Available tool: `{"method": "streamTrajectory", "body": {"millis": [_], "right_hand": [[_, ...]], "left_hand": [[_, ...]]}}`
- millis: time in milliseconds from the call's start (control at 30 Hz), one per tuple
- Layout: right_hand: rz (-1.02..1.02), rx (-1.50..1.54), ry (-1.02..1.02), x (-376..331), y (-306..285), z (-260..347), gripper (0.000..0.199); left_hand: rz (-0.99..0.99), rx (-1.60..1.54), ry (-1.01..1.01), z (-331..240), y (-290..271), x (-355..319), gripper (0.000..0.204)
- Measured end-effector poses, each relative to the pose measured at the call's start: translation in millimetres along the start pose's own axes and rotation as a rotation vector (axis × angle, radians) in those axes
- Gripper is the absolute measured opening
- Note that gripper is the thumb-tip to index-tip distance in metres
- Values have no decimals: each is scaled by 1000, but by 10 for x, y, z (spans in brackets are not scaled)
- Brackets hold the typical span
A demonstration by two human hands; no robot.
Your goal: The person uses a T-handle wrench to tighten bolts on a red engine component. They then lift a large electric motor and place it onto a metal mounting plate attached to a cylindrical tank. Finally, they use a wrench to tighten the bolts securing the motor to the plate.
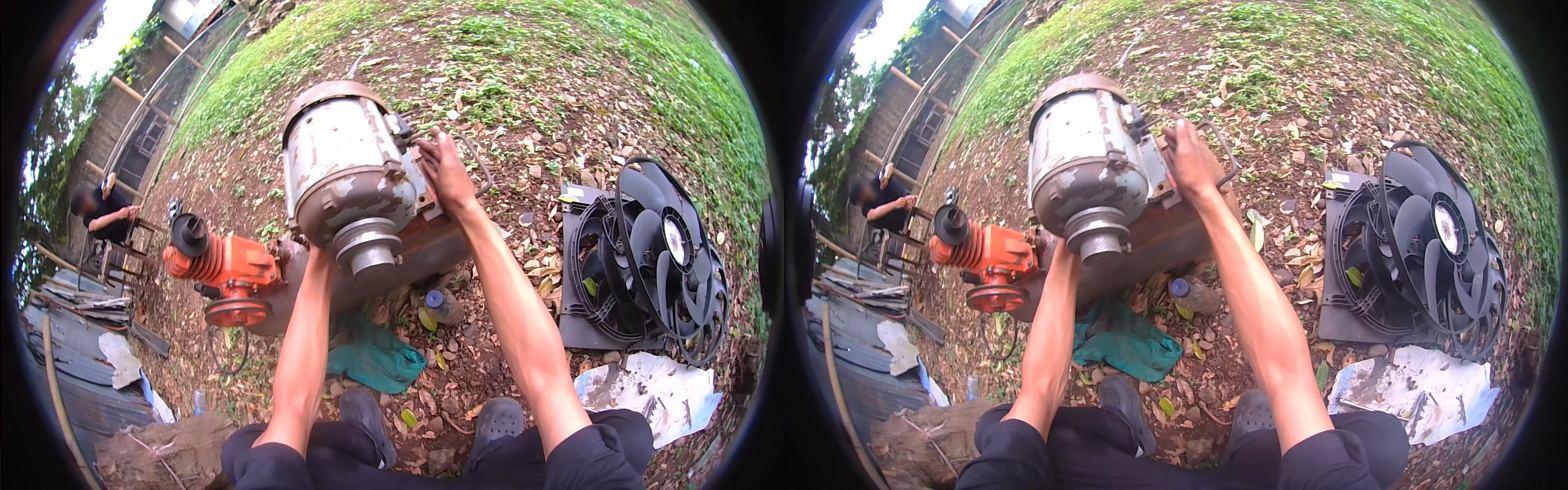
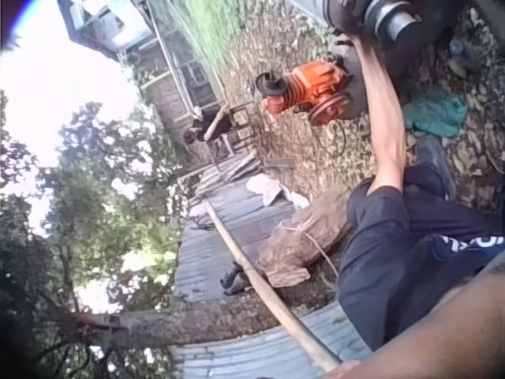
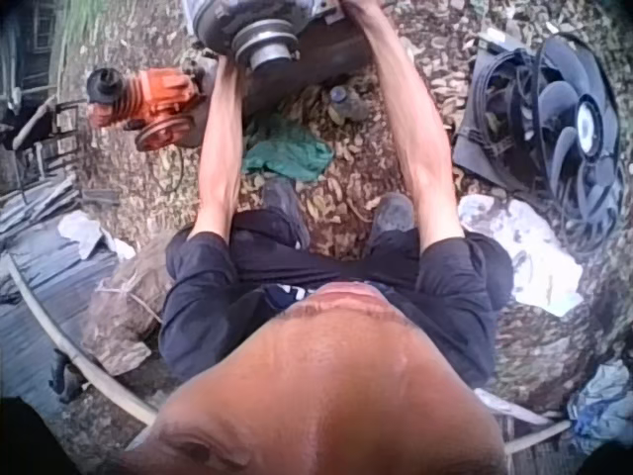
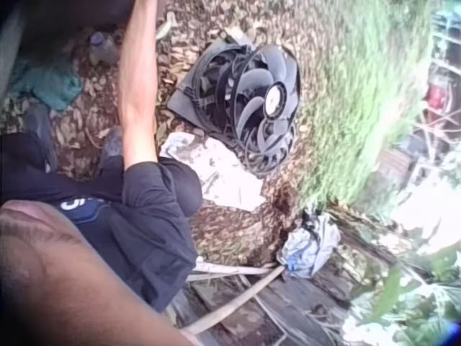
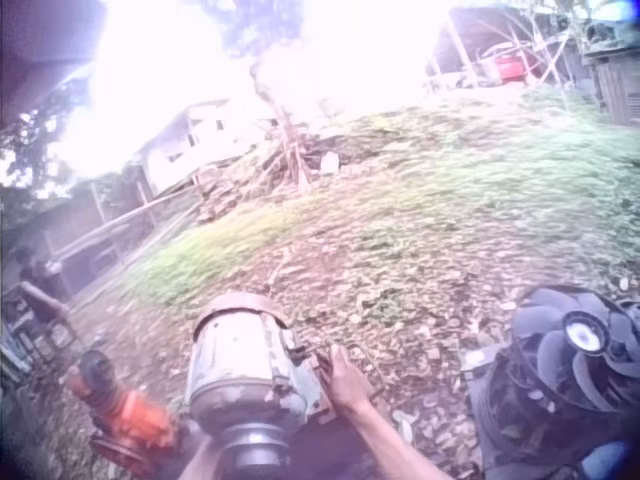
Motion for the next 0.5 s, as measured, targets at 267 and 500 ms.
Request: {"method": "streamTrajectory", "body": {"millis": [267, 500], "right_hand": [[-34, -928, -119, 395, 226, 223, 54], [41, -820, -91, 892, 144, -140, 56]], "left_hand": [[-23, 56, -47, -21, -102, -71, 59], [-44, 79, -71, -45, -196, -96, 60]]}}
Point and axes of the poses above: each hand's wrist, its own x-axis towards the middle knuckle, its own y-axis out of the palm, z = x × y, the point moved 7 cm from there along x, towards the middle knuckle, and after that the axes turned 4 degrees about y, right-handed, at the moved point
